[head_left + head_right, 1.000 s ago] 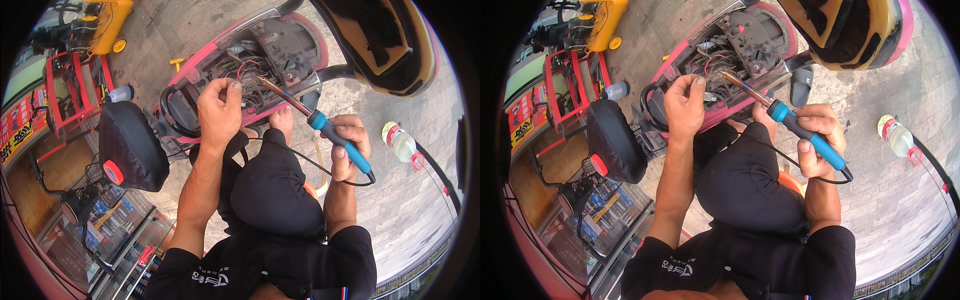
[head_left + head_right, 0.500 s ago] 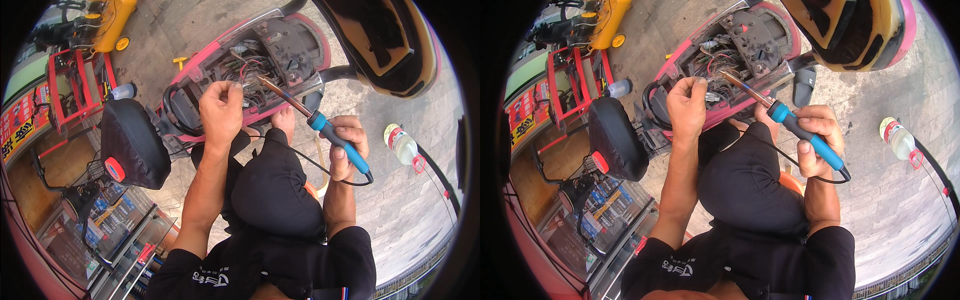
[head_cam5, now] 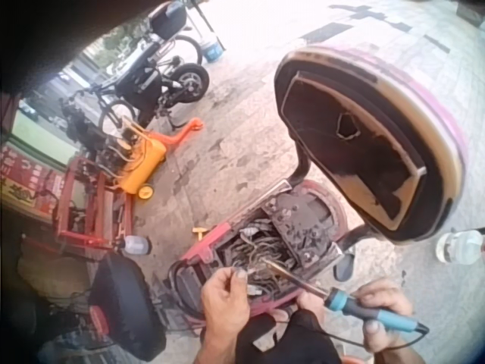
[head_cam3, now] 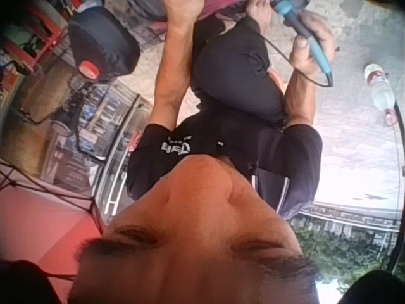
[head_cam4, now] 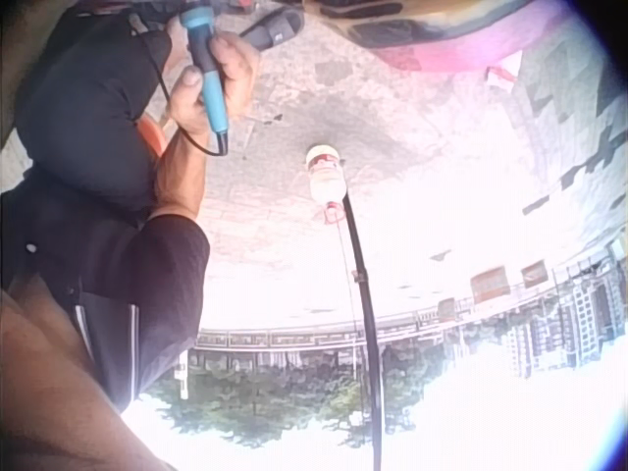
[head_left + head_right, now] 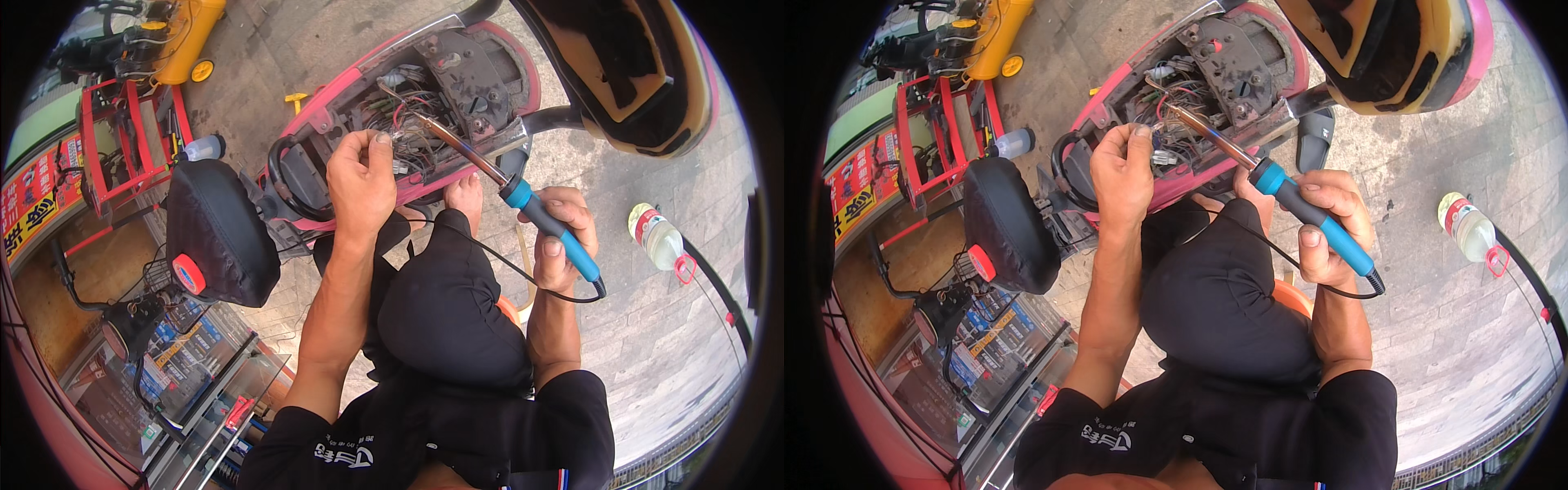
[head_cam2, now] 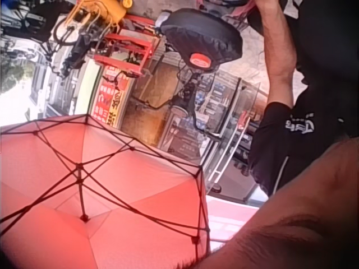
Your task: The person uses a soldering iron to join wires inside the open compartment of a pink scooter. They hold the wires with one hand and apply the soldering iron with the other, working on the electrical connections.
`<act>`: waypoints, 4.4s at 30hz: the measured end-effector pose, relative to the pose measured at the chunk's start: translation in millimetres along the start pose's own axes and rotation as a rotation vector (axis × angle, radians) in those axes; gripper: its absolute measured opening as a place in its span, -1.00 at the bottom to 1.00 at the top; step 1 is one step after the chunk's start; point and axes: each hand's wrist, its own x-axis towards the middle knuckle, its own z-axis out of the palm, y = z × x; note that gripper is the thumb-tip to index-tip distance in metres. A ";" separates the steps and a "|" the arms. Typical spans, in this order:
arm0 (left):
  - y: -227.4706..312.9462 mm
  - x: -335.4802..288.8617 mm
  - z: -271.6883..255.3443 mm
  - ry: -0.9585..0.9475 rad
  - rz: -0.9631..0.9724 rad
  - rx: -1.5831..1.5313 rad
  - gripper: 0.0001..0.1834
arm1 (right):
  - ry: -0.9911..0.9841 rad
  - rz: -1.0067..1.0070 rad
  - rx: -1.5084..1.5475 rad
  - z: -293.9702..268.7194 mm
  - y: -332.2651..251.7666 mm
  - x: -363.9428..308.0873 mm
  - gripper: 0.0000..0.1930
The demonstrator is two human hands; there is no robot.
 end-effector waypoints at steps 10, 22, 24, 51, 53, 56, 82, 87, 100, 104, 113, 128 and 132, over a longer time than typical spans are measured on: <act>4.0 1.3 8.8 0.101 0.085 -0.118 -0.85 | -0.153 -0.141 -0.109 -1.3 4.5 10.9 -0.53; 15.3 -3.5 7.6 0.087 0.481 0.358 -0.75 | -0.083 -0.167 -0.124 -7.0 -3.4 10.3 -0.54; 14.7 -2.2 8.6 0.093 0.507 0.377 -0.74 | -0.080 -0.170 -0.128 -7.9 -3.6 10.0 -0.54; 14.9 12.6 14.8 0.290 -0.103 0.109 -0.74 | 0.063 -0.180 -0.002 6.9 1.0 8.1 -0.56; 13.3 14.9 16.5 0.293 -0.129 0.040 -0.76 | 0.031 -0.167 -0.025 3.7 -0.7 9.6 -0.52; 10.3 20.4 17.6 0.290 -0.182 -0.101 -0.78 | 0.078 -0.186 0.002 4.0 -0.1 9.5 -0.58; 26.1 13.8 -7.2 -0.021 -0.133 0.005 -0.63 | 0.075 -0.143 -0.056 -2.8 3.3 3.7 -0.58; 23.0 9.0 -14.4 -0.111 -0.145 -0.101 -0.76 | -0.037 -0.118 -0.095 -7.9 4.7 -1.6 -0.55; 18.8 10.1 -5.7 -0.108 -0.137 -0.053 -0.72 | 0.057 -0.117 -0.018 -4.3 4.1 -0.6 -0.57; 19.7 9.9 -6.0 -0.155 -0.147 -0.077 -0.75 | 0.048 -0.111 0.009 -5.1 3.7 -1.3 -0.57; 20.2 10.0 -4.3 -0.179 -0.193 -0.180 -0.72 | 0.067 -0.110 0.013 -7.1 2.4 -2.8 -0.58; 21.4 13.6 -6.0 -0.130 -0.225 -0.172 -0.72 | 0.073 -0.115 0.018 -5.9 3.1 -3.1 -0.58; 21.8 12.7 -7.9 -0.119 -0.266 -0.177 -0.75 | 0.069 -0.124 -0.024 -6.2 3.4 -2.7 -0.58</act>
